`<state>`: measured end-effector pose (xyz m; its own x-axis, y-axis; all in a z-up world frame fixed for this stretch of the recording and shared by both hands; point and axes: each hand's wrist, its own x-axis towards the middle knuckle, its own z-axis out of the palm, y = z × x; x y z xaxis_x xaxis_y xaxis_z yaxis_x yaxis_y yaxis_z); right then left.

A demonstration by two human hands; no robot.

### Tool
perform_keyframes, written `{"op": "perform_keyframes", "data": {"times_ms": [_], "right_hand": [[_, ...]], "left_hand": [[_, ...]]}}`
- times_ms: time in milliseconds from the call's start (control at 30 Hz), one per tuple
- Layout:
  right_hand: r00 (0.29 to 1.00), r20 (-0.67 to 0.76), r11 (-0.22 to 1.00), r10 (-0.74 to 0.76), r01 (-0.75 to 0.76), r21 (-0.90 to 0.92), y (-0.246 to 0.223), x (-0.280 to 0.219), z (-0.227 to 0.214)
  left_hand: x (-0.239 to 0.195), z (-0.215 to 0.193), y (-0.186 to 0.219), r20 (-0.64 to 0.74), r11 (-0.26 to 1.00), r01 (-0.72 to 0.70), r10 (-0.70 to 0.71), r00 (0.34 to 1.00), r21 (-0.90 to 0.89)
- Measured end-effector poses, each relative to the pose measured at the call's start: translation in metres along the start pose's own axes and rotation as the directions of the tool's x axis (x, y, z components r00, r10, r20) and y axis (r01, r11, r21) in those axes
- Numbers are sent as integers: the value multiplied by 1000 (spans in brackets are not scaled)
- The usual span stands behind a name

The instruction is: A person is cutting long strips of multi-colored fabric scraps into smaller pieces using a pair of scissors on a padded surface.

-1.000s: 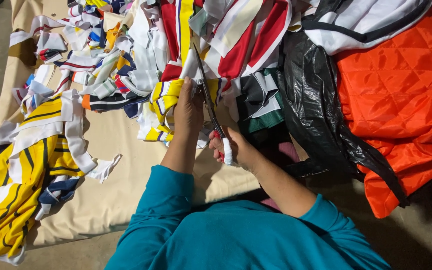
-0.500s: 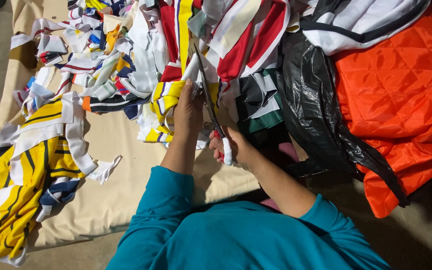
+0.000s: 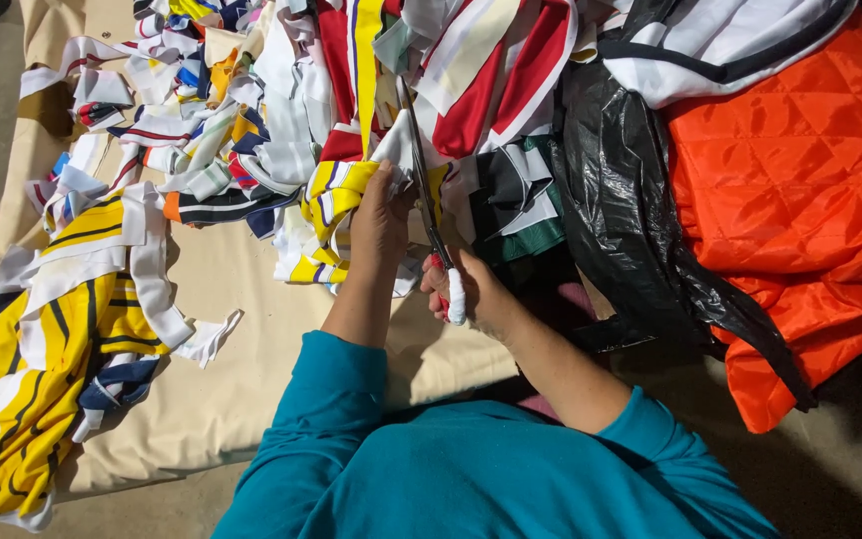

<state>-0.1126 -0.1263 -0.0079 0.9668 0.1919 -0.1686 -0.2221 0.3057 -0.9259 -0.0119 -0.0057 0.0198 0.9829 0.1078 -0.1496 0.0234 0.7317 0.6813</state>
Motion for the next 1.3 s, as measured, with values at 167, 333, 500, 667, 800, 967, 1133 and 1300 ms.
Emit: {"op": "perform_keyframes", "data": {"times_ms": [167,333,500,667,800,967,1133,1300], "right_hand": [[1000,-27,1000,-4,4,-6,7,3,1],[1000,1,1000,-14,14,28,5,1,0],[999,-30,999,-34,35,17,-1,0,-1],[999,-18,999,-41,42,30,2,2,0],[998,-16,997,-65,66,49,3,3,-2],[996,-46,997,-75,76,21,-6,2,-2],[994,-75,991,-85,92,94,10,8,-6],[999,-34,988,-13,7,-157,51,28,-31]], "left_hand": [[-1,4,3,-18,1000,18,-18,1000,-3],[-7,10,9,-31,999,38,-38,999,-3],[-8,12,10,-45,999,45,-45,998,-6],[-6,11,9,-54,998,48,-50,997,-35],[-1,2,6,-27,997,65,-66,997,-52],[-3,4,9,-5,996,70,-70,998,-62],[-8,6,14,20,993,88,-87,996,-78],[19,-14,20,139,915,-397,385,912,68]]}}
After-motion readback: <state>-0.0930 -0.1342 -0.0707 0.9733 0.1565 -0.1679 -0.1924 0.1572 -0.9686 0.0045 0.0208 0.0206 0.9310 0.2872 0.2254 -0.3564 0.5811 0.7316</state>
